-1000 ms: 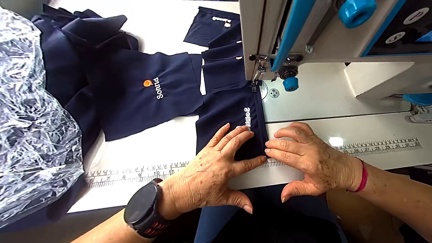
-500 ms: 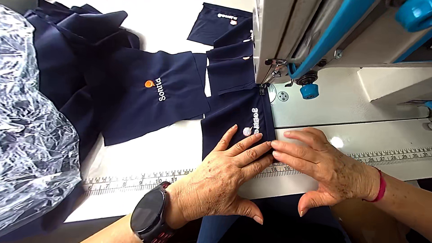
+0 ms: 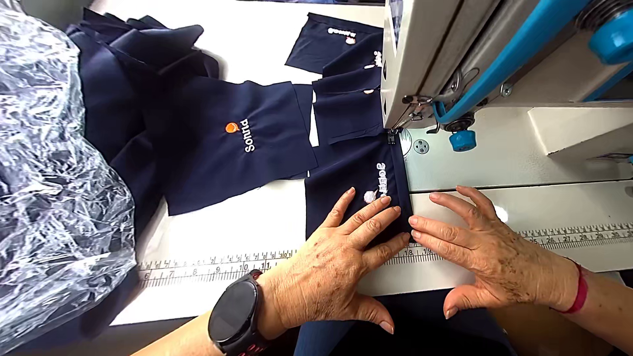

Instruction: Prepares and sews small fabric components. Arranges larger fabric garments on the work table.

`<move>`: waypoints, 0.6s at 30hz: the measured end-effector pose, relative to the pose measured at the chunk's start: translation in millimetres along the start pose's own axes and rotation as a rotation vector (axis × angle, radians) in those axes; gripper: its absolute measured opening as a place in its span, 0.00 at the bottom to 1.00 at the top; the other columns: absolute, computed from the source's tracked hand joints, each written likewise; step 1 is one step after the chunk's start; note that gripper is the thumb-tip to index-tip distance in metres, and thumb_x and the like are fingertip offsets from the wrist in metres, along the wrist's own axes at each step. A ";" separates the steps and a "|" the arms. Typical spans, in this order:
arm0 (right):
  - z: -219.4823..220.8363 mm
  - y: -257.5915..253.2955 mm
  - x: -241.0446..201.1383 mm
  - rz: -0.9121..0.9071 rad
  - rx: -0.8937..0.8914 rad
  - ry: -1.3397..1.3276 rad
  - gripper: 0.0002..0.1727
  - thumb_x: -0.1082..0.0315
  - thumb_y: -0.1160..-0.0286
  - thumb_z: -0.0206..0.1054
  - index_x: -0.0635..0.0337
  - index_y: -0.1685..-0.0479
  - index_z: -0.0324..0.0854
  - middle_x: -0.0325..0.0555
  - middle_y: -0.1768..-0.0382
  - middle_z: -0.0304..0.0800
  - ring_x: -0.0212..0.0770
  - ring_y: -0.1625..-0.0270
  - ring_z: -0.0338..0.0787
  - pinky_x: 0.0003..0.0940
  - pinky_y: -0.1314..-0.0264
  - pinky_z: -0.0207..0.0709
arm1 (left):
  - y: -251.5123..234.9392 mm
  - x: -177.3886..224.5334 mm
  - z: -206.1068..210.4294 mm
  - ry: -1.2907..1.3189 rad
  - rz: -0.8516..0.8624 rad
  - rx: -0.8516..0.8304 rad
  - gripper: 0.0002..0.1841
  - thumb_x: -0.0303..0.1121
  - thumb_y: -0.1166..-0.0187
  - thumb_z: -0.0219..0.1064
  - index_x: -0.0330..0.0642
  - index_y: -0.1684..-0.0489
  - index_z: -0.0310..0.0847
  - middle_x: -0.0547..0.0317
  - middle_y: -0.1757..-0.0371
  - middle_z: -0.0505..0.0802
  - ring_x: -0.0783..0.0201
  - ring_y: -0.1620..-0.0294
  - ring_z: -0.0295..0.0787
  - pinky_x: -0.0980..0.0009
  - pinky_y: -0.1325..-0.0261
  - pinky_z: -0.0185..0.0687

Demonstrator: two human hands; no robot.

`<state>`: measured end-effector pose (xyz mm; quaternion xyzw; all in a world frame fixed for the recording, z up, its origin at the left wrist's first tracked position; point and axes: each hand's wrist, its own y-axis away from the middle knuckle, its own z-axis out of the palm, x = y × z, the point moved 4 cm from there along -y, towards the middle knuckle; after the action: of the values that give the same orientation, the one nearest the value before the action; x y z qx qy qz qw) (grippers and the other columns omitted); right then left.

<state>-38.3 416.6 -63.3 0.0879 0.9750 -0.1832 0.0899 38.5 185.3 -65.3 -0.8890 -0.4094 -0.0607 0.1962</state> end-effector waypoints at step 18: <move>-3.9 -34.4 37.2 -0.035 0.059 0.011 0.37 0.29 0.25 0.55 0.49 0.40 0.92 0.39 0.31 0.90 0.49 0.25 0.78 0.50 0.26 0.61 | -28.5 -42.9 -9.9 0.000 -0.036 0.024 0.43 0.80 0.32 0.50 0.63 0.28 0.85 0.36 0.17 0.76 0.35 0.12 0.63 0.34 0.15 0.56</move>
<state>-82.0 391.6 -55.7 0.0746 0.9710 -0.2129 0.0786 -10.6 167.8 -59.2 -0.8789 -0.4262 -0.0594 0.2059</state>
